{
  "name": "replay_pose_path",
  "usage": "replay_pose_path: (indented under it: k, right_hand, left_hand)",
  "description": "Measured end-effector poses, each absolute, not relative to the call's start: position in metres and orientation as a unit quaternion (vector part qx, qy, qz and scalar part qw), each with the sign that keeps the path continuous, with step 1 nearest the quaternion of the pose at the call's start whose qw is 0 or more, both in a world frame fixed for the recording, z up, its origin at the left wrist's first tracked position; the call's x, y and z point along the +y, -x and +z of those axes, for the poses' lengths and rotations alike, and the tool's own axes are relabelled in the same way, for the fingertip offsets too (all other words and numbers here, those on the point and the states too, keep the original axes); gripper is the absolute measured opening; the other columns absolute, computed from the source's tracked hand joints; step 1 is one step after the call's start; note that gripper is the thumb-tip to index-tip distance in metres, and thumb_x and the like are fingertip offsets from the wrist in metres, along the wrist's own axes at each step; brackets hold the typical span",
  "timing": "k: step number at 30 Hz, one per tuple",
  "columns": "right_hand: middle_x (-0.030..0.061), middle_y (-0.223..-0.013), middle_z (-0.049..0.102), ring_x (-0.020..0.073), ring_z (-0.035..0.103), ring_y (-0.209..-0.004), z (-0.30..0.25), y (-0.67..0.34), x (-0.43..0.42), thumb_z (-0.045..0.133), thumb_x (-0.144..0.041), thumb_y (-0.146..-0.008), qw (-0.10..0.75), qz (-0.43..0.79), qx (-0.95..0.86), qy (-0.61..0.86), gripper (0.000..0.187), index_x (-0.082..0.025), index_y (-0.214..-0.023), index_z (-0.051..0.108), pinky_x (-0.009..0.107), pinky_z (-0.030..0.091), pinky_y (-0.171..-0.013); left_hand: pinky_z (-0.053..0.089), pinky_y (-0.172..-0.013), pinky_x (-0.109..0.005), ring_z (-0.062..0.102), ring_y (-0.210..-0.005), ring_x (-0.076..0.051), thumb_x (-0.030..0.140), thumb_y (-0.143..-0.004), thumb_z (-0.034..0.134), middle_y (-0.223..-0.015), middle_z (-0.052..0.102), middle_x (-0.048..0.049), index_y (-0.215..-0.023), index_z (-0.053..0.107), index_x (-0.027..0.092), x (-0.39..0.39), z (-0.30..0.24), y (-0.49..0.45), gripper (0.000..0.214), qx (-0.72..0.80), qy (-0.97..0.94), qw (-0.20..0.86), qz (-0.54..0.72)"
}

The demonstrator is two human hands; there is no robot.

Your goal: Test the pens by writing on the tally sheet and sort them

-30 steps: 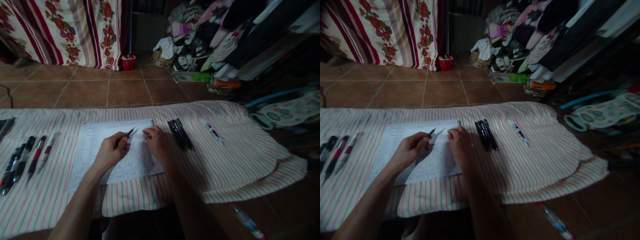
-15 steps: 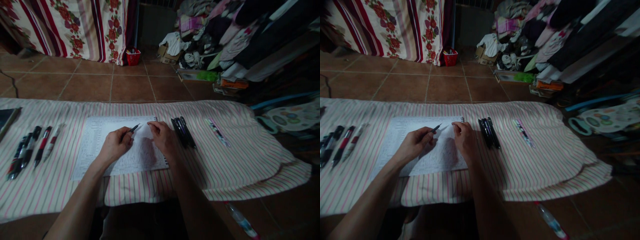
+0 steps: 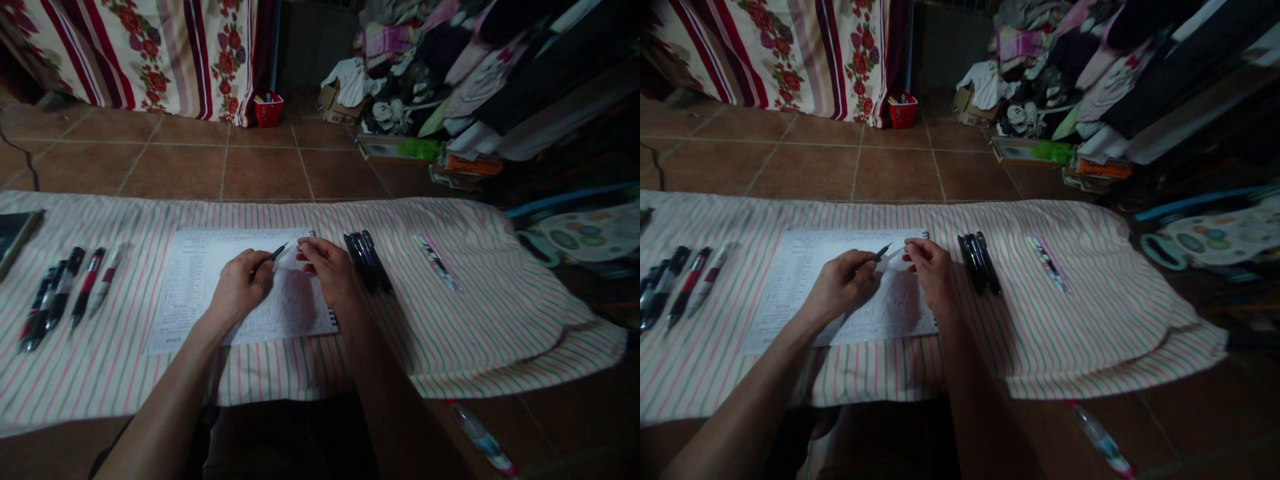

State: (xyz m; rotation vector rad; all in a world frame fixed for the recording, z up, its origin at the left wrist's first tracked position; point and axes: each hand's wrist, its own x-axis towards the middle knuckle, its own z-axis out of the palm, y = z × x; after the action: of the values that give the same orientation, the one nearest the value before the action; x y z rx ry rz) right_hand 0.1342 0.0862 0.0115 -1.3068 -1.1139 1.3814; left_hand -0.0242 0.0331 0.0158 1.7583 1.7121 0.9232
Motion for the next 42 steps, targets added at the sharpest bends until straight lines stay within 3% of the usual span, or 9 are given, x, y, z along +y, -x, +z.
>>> replay_pose_path:
  k: [15,33,42]
  right_hand:
    - [0.0018,-0.078,0.071,0.0111,0.067,-0.069,0.015,-0.140,0.084,0.068,-0.024,-0.073,0.470,0.634,-0.336,0.514,0.010,-0.017,-0.080,0.067,0.021,0.054,-0.059]
    - [0.0011,-0.076,0.069,0.0099,0.064,-0.064,0.010,-0.140,0.077,0.066,-0.030,-0.070,0.410,0.607,-0.421,0.535,0.016,-0.018,-0.081,0.069,0.013,0.036,-0.040]
    - [-0.0017,-0.066,0.066,0.0083,0.062,-0.057,0.016,-0.133,0.074,0.065,-0.017,-0.070,0.388,0.621,-0.423,0.534,0.006,-0.017,-0.076,0.066,0.015,0.043,-0.044]
  left_hand:
    - [0.044,-0.069,-0.028,0.058,-0.076,-0.017,0.028,-0.087,0.046,-0.081,0.059,-0.0039,-0.089,0.067,0.018,0.034,0.015,0.011,0.023,0.622,-0.683,0.233,0.303]
    - [0.045,-0.076,-0.033,0.058,-0.082,-0.019,0.025,-0.085,0.048,-0.086,0.062,-0.0063,-0.094,0.066,0.017,0.037,0.008,0.004,0.022,0.640,-0.657,0.231,0.325]
    - [0.046,-0.076,-0.031,0.059,-0.082,-0.019,0.024,-0.085,0.048,-0.085,0.061,-0.0053,-0.089,0.065,0.017,0.037,0.010,0.001,0.019,0.636,-0.651,0.241,0.337]
